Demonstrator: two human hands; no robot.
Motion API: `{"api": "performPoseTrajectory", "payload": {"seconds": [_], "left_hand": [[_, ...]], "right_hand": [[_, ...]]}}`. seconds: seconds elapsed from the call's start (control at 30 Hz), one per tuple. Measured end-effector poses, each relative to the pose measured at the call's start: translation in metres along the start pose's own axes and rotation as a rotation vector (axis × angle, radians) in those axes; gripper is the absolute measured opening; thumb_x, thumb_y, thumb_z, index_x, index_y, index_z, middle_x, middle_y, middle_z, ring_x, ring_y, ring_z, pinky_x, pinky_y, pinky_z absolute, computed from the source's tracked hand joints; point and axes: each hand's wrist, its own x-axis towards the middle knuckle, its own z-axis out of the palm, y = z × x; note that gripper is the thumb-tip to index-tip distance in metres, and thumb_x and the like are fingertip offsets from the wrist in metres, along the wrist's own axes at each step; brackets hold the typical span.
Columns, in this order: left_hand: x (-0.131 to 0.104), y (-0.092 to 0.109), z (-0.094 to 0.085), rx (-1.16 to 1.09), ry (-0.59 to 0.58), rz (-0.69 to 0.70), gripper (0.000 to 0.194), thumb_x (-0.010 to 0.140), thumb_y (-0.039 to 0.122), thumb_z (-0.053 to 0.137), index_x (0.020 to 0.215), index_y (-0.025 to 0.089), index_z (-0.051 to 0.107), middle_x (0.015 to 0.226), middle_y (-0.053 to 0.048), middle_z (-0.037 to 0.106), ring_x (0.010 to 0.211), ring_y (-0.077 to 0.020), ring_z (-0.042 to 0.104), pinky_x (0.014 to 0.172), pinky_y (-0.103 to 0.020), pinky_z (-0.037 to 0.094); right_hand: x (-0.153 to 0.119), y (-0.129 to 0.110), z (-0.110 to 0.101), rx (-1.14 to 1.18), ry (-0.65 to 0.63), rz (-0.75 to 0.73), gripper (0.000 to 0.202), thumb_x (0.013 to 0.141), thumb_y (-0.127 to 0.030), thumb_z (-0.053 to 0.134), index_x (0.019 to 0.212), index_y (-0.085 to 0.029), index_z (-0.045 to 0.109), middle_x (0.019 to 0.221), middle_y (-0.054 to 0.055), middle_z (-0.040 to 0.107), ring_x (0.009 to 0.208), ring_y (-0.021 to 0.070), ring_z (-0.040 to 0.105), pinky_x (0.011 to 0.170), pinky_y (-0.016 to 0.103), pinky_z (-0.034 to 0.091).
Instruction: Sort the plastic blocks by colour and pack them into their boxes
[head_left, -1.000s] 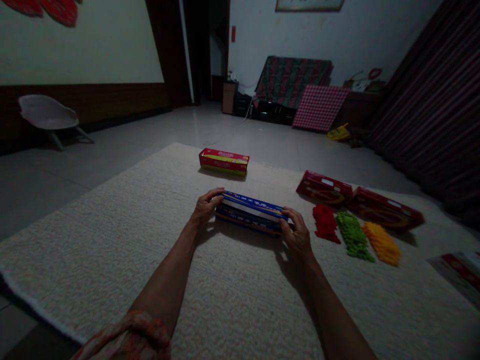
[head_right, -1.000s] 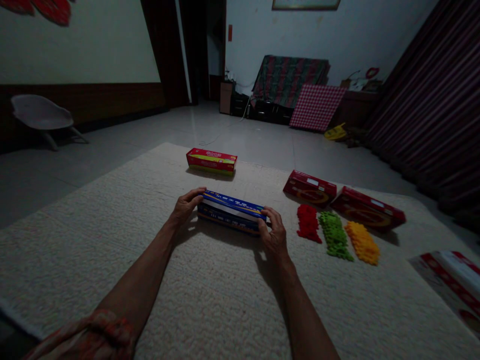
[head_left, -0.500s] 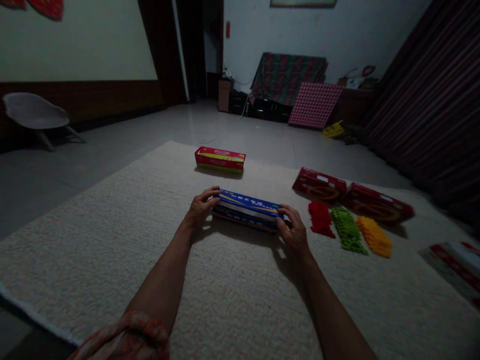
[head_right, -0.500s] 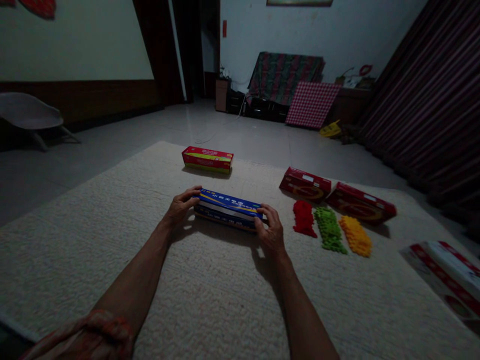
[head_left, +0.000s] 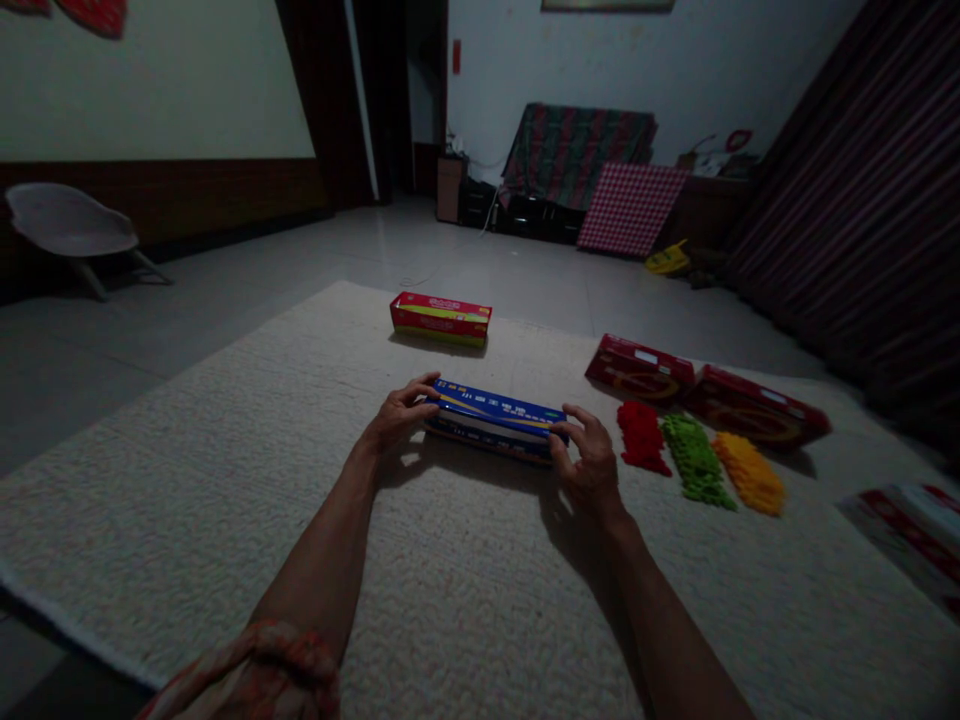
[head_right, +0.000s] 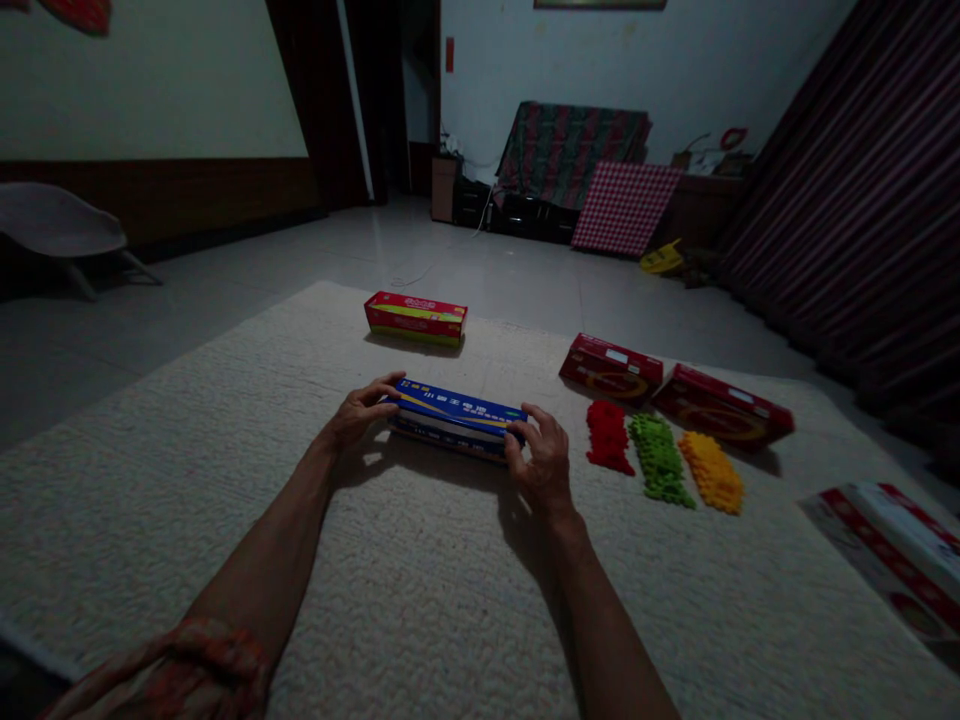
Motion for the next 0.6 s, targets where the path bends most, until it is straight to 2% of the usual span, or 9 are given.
{"api": "performPoseTrajectory", "payload": {"seconds": [0.2,0.3,0.4,0.6], "left_hand": [[0.004,-0.003,0.0,0.084,0.053,0.046,0.032,0.071,0.05,0.078,0.074,0.018,0.075,0.146,-0.015,0.055,0.139,-0.0378,0.044,0.117,-0.051,0.033],[0.004,-0.006,0.0,0.088,0.047,0.047,0.031,0.068,0.048,0.08,0.077,0.019,0.076,0.146,-0.015,0.056,0.138,-0.0375,0.046,0.115,-0.05,0.035],[0.004,-0.005,0.0,0.115,0.019,0.041,0.029,0.068,0.046,0.078,0.076,0.018,0.075,0.147,-0.015,0.055,0.138,-0.0369,0.046,0.114,-0.05,0.037],[0.003,-0.007,0.002,0.057,0.028,0.031,0.019,0.065,0.034,0.077,0.075,0.018,0.076,0.145,-0.015,0.058,0.136,-0.0352,0.049,0.113,-0.048,0.036]], "right_hand": [[-0.002,-0.023,0.011,-0.205,-0.138,-0.17,0.028,0.091,-0.024,0.054,0.114,-0.028,0.07,0.118,0.009,0.07,0.123,0.0353,0.054,0.109,0.063,0.027],[-0.007,-0.024,0.017,-0.245,-0.114,-0.19,0.031,0.094,-0.024,0.052,0.119,-0.03,0.068,0.118,0.008,0.07,0.121,0.0334,0.054,0.109,0.062,0.026],[-0.011,-0.02,0.019,-0.275,-0.105,-0.225,0.031,0.095,-0.021,0.051,0.121,-0.027,0.067,0.12,0.009,0.069,0.12,0.0316,0.054,0.109,0.059,0.026],[-0.014,-0.022,0.018,-0.306,-0.132,-0.242,0.027,0.095,-0.019,0.051,0.115,-0.025,0.068,0.116,0.009,0.069,0.121,0.0314,0.054,0.109,0.059,0.025]]}}
